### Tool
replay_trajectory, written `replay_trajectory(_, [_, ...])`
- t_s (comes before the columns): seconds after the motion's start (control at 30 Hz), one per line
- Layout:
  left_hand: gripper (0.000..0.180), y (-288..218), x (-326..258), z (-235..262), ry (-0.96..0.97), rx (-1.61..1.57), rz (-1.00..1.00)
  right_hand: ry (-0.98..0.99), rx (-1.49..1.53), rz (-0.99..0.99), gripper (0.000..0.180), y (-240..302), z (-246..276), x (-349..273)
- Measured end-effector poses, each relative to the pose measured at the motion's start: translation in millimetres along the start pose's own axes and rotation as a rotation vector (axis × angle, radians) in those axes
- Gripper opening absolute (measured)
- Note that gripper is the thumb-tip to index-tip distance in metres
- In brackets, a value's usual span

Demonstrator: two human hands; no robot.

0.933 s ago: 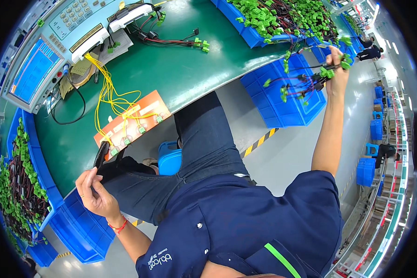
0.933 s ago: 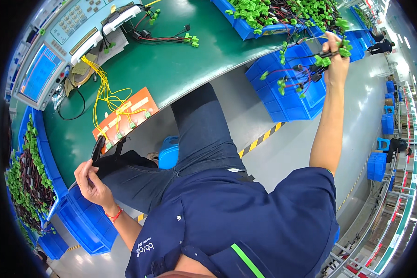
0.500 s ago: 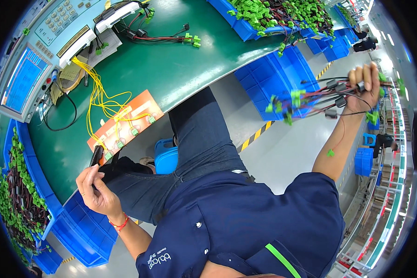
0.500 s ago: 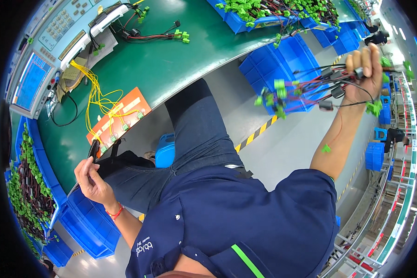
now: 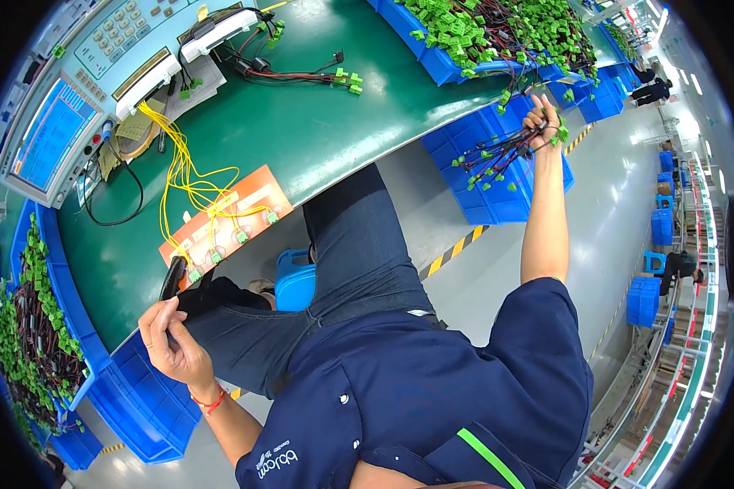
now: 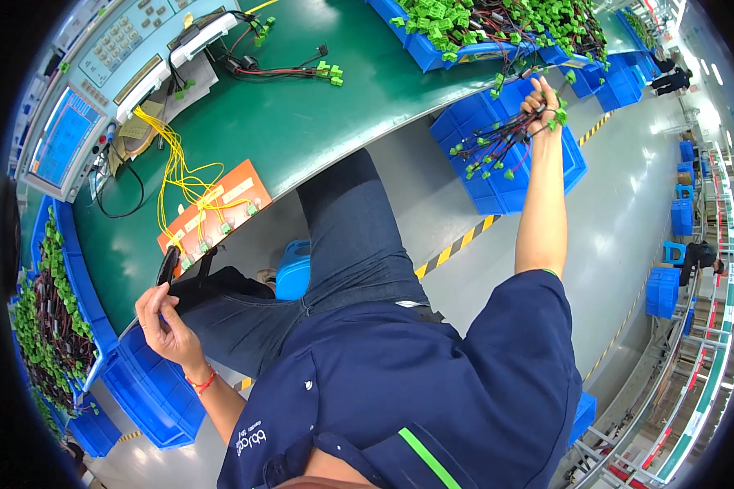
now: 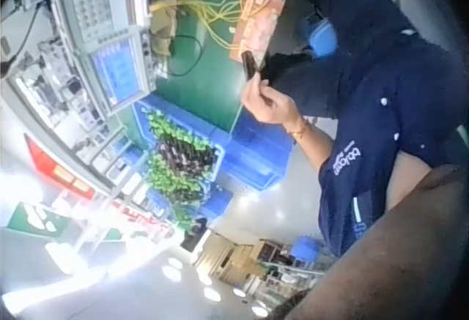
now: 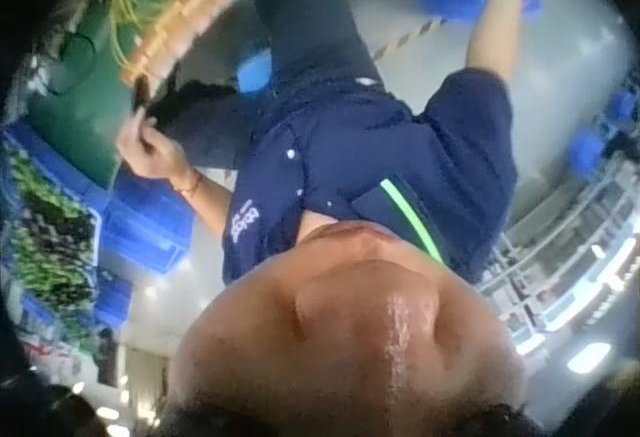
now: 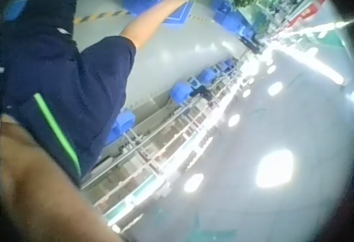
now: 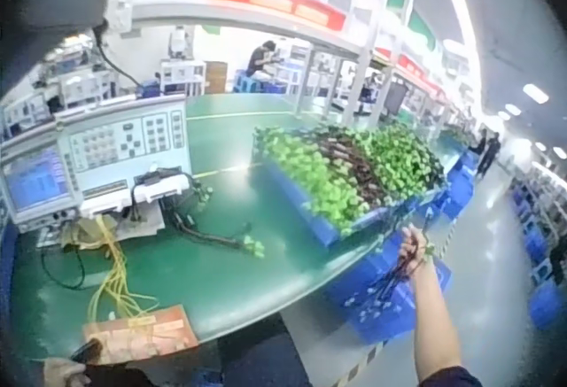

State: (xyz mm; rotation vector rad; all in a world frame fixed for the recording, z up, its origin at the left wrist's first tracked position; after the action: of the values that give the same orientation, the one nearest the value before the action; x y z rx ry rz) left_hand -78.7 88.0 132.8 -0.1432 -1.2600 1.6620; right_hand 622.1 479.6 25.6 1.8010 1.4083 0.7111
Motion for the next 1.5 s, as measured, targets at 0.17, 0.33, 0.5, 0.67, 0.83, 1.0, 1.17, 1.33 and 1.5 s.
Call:
replay_trajectory(0.17, [0.02, -12.7, 4.9, -10.2, -0.003, 0.007, -0.01, -0.098, -0.21, -0.034, 0.022, -19.8, -24.0, 22.0])
replay_trajectory(0.33, [0.019, -16.8, 6.9, -23.2, 0.027, -0.039, -0.014, -0.118, -0.142, 0.068, 0.019, -6.3, -26.9, 10.6])
replay_trajectory(0.5, [0.019, -8.0, 5.2, -19.7, 0.05, -0.024, 0.0, 0.142, -0.077, 0.239, 0.014, 53.1, -70.9, -26.6])
replay_trajectory(0.67, [0.019, -5.2, 2.9, -23.4, 0.06, -0.051, -0.008, 0.351, -0.227, 0.399, 0.033, 111.6, -139.4, -64.0])
replay_trajectory(0.83, [0.019, -8.7, -0.3, -23.1, 0.046, -0.064, -0.022, 0.459, -0.251, 0.495, 0.033, 143.6, -200.8, -97.7])
replay_trajectory(1.0, [0.019, -0.5, -6.8, -12.6, 0.02, -0.068, -0.014, 0.839, -0.052, 0.355, 0.036, 136.6, -240.6, -128.9])
replay_trajectory(1.17, [0.02, 3.7, -8.6, -7.6, -0.001, -0.068, 0.031, 0.347, -0.528, 0.369, 0.039, 117.9, -198.5, -111.6])
replay_trajectory(1.33, [0.018, 5.1, -9.3, -7.7, 0.012, -0.066, 0.015, 0.215, -0.71, 0.401, 0.031, 107.9, -180.1, -111.4])
replay_trajectory(1.5, [0.018, 4.2, -8.3, -9.3, 0.016, -0.058, 0.009, 0.684, -0.231, 0.333, 0.044, 134.5, -208.1, -142.9])
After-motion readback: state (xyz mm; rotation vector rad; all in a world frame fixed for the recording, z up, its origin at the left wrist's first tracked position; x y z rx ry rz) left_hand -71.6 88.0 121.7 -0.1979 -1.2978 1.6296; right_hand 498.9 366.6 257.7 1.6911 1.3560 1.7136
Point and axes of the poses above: each hand's wrist, its own x-axis towards the middle knuckle, its own z-axis out of the back of the hand, y = z × x, the point moved 10 cm from there along x, towards the middle knuckle, and after that the axes turned 10 degrees about z, right-handed, at the moved point
